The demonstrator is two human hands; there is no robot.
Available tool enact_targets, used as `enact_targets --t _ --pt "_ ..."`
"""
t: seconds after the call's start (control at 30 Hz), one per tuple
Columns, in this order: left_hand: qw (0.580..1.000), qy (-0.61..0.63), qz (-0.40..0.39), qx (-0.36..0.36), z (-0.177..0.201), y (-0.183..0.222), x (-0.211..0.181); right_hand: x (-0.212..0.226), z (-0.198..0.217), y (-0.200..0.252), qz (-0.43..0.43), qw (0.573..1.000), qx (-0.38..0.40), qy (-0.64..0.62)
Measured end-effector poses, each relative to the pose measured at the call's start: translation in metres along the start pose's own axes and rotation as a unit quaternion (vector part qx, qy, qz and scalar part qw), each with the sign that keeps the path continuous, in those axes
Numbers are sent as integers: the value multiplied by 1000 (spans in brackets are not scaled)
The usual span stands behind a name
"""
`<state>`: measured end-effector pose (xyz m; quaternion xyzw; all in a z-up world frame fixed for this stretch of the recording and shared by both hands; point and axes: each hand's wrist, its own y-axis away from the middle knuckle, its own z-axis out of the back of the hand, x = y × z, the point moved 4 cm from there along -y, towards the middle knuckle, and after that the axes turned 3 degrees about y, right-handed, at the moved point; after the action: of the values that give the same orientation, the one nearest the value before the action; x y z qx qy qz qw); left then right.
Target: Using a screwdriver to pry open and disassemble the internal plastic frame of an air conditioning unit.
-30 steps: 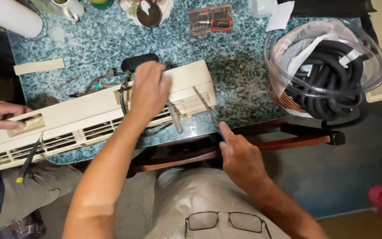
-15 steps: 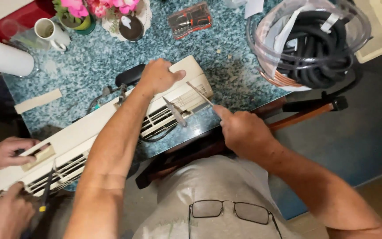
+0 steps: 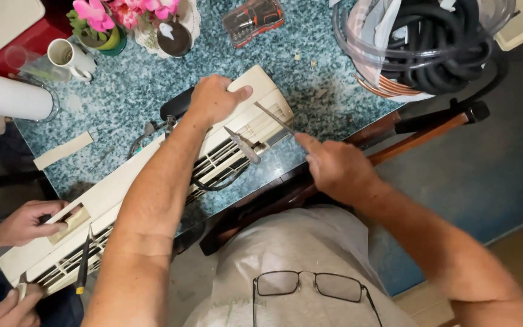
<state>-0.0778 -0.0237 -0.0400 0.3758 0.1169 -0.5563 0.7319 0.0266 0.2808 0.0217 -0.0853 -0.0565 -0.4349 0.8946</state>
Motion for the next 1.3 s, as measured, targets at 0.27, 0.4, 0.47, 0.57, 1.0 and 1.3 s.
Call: enact_targets --t 0.27,0.4,0.47,0.57,1.0,1.3 --pt "998 25 34 -38 2 14 -2 14 98 -58 -74 930 354 -62" --pt "981 137 0 -139 23 54 -23 21 121 -73 -94 903 401 -121" --pt "921 16 -74 -381 34 73 0 17 117 -73 -62 900 430 -39" --pt "922 125 18 -367 -3 136 32 7 102 -62 -56 911 397 -99" --pt "609 757 212 -101 -108 137 -22 -26 80 -68 -17 897 401 -186" --pt "714 601 296 -206 -71 175 -55 -45 52 -63 57 923 376 -65"
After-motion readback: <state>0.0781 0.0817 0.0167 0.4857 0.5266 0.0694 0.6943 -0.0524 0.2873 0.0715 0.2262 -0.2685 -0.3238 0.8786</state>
